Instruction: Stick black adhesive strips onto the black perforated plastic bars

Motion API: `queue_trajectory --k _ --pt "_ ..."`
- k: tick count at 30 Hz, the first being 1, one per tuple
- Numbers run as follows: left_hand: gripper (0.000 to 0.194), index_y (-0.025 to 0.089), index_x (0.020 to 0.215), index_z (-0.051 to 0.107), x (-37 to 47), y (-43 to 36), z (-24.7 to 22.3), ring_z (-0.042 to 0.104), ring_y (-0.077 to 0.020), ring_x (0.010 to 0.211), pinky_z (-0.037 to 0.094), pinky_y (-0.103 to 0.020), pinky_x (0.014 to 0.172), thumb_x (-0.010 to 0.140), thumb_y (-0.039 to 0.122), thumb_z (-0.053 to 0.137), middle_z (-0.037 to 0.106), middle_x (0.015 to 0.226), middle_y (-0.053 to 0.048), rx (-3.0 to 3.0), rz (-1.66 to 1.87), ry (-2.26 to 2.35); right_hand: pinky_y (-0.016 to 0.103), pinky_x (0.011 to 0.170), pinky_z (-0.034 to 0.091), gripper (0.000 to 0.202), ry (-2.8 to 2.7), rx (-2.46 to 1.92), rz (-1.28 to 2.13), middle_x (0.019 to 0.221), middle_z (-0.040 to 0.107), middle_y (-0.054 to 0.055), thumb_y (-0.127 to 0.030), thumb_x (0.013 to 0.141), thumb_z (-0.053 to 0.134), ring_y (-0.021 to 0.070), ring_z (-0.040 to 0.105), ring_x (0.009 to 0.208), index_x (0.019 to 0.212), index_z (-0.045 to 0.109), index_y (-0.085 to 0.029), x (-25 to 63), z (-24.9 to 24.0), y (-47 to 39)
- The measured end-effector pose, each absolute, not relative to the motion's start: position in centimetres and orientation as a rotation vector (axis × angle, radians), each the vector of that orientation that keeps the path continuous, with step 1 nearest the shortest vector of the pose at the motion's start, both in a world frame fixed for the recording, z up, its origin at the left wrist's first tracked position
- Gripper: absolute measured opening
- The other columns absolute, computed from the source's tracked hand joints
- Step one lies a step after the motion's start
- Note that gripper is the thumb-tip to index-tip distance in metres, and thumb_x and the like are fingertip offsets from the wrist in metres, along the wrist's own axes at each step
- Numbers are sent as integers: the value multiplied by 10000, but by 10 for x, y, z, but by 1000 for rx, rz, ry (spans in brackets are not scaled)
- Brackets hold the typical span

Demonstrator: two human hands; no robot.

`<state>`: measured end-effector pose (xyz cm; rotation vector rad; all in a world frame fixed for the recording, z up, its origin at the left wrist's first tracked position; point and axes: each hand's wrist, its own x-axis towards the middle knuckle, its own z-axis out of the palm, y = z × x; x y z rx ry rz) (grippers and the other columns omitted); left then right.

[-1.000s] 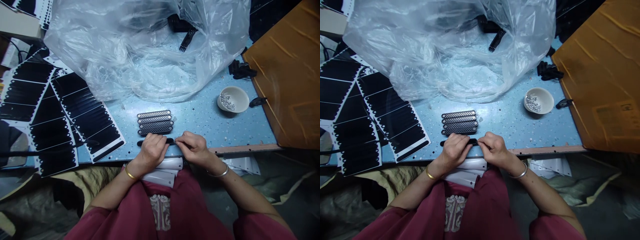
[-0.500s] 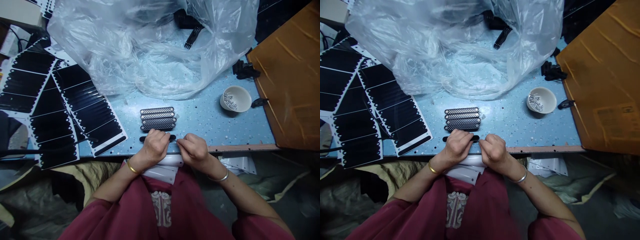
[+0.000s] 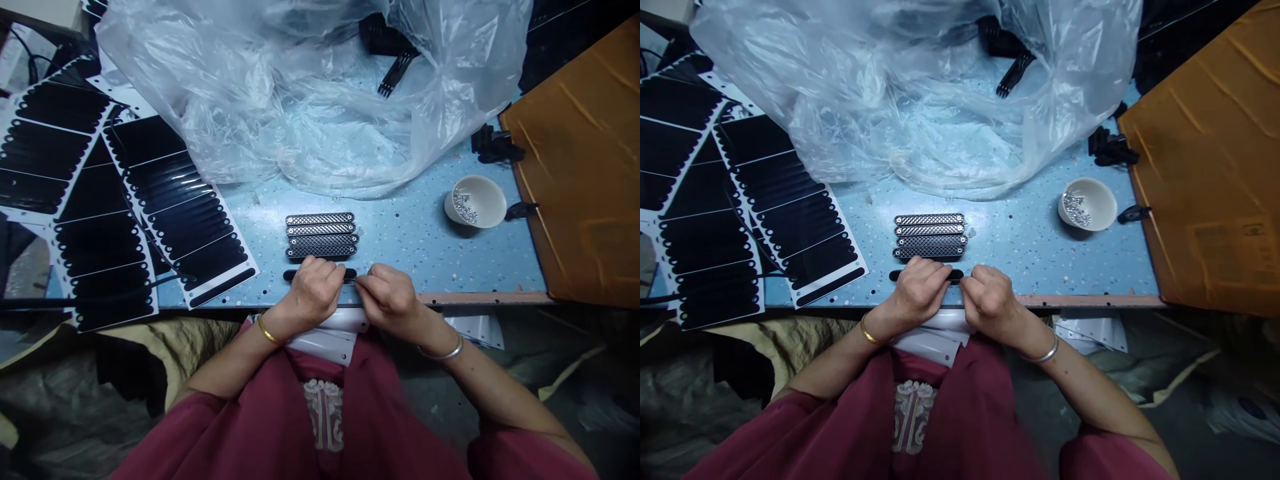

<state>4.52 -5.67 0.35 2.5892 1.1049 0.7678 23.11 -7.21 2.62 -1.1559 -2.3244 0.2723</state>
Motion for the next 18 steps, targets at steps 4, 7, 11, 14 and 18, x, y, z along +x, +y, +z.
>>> queue_trajectory --k 4,7,11,14,18 --pt "212 99 962 617 45 -57 1 580 -225 707 417 -379 659 913 153 417 647 738 -96 2560 773 1097 291 531 368 154 -2230 -1201 303 604 507 18 -84 874 506 145 463 562 794 610 -164 235 28 -69" --pt "237 79 1056 599 44 -58 2 619 -228 755 449 -381 678 918 165 426 680 819 -119 2515 814 1090 278 566 444 167 -2134 -1265 360 683 596 32 -98 904 479 145 550 601 958 619 -173 240 25 -69" --pt "244 87 1101 591 38 -61 7 652 -251 899 485 -386 721 909 173 468 694 980 -165 2500 929 1057 269 556 477 339 -2075 -1327 433 671 599 13 -78 914 427 141 580 587 1180 599 -199 249 14 -75" --pt "193 106 1043 616 31 -62 9 660 -258 900 491 -385 709 895 187 523 700 974 -165 2530 996 1072 267 559 491 355 -2058 -1263 516 678 583 19 -60 898 427 141 584 615 1162 619 -200 252 7 -79" --pt "175 137 1019 637 23 -62 3 673 -240 852 489 -371 686 901 233 550 717 958 -142 2569 999 1096 282 583 515 260 -1946 -1237 542 759 620 41 -115 870 555 149 599 666 1098 639 -205 250 1 -81"
